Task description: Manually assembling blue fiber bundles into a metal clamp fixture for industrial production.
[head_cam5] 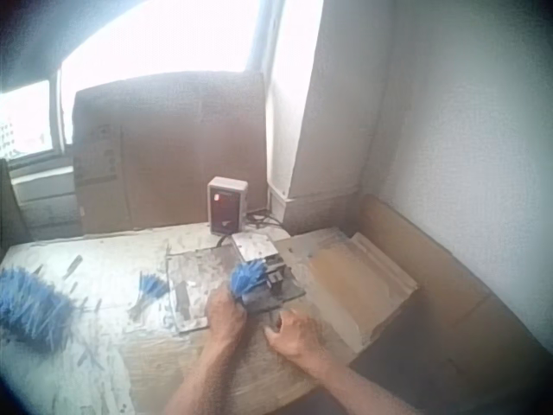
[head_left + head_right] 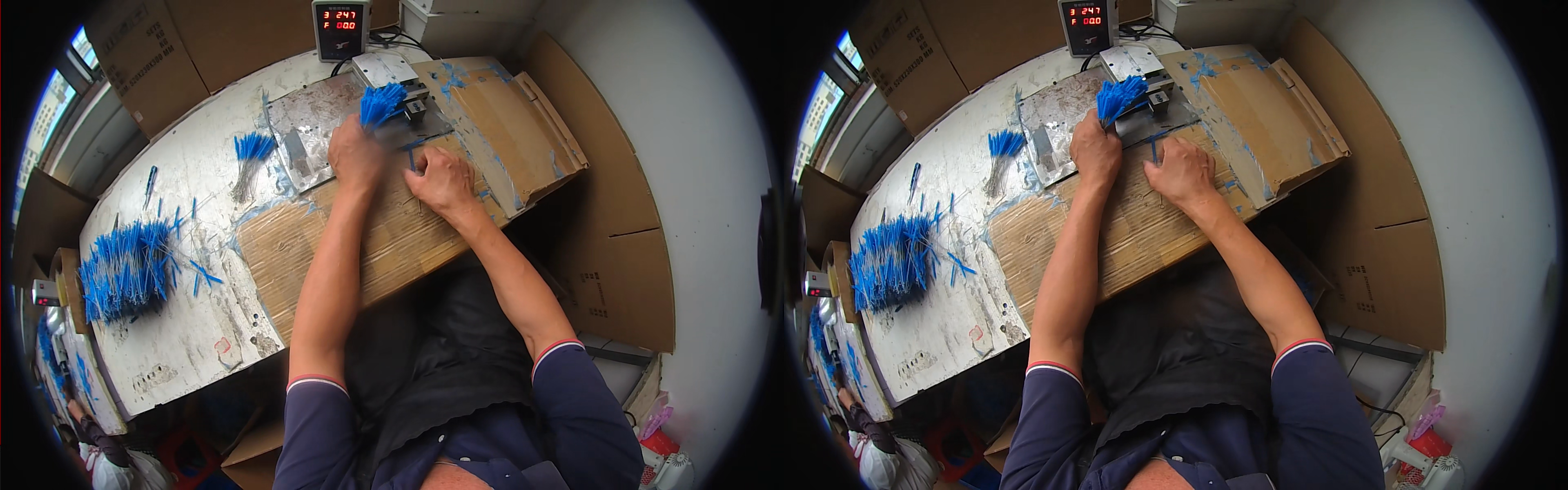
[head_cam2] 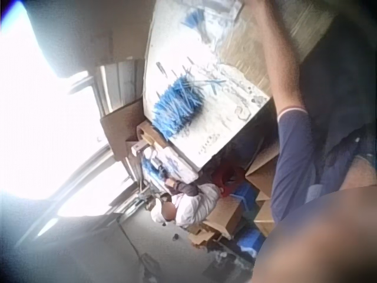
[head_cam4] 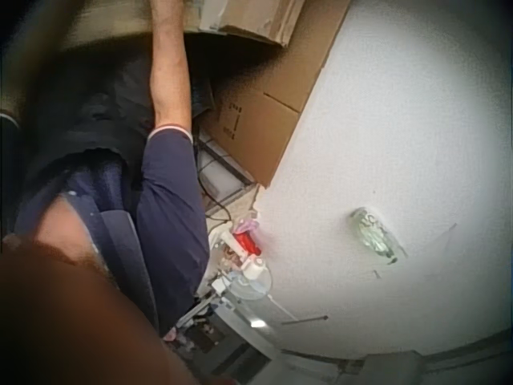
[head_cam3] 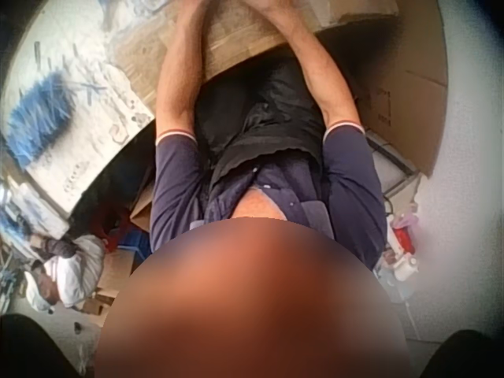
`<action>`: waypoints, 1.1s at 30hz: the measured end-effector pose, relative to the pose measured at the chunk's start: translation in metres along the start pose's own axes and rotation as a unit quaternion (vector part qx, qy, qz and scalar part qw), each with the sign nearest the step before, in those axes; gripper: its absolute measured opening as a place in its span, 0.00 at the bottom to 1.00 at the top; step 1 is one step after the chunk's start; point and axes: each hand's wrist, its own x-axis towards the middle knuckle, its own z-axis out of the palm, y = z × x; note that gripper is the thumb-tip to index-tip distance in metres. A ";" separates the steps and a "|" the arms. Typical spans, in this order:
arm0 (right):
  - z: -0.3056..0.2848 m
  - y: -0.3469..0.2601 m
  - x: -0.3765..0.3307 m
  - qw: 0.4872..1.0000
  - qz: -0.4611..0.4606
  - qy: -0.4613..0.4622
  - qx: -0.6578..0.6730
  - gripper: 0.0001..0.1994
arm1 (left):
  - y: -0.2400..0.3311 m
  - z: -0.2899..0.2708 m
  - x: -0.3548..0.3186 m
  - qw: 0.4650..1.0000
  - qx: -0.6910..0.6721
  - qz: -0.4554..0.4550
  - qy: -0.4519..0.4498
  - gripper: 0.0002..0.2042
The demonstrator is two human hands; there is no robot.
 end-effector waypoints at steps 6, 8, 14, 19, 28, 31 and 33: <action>0.001 0.006 -0.001 0.999 0.016 -0.027 -0.021 0.11 | 0.003 0.002 0.000 1.000 0.010 0.005 -0.002 0.07; 0.001 0.006 0.001 0.999 0.032 -0.029 -0.028 0.11 | 0.000 0.001 -0.001 0.999 0.017 0.036 0.001 0.07; 0.001 0.028 0.022 0.955 0.116 -0.045 0.270 0.10 | -0.002 0.003 0.001 0.997 0.065 0.044 -0.003 0.06; 0.016 0.027 0.050 0.967 0.093 -0.013 0.236 0.10 | -0.004 0.004 0.004 0.999 -0.019 -0.015 0.028 0.06; 0.024 0.020 0.079 0.981 0.145 0.007 0.129 0.08 | -0.009 -0.004 0.003 0.996 0.055 0.069 -0.011 0.07; 0.027 0.018 0.079 0.981 0.137 0.012 0.136 0.08 | -0.016 -0.002 0.006 0.997 0.047 0.056 0.019 0.07; 0.031 0.021 0.078 0.979 0.131 0.028 0.150 0.09 | -0.019 -0.001 0.010 0.997 0.021 0.002 0.071 0.07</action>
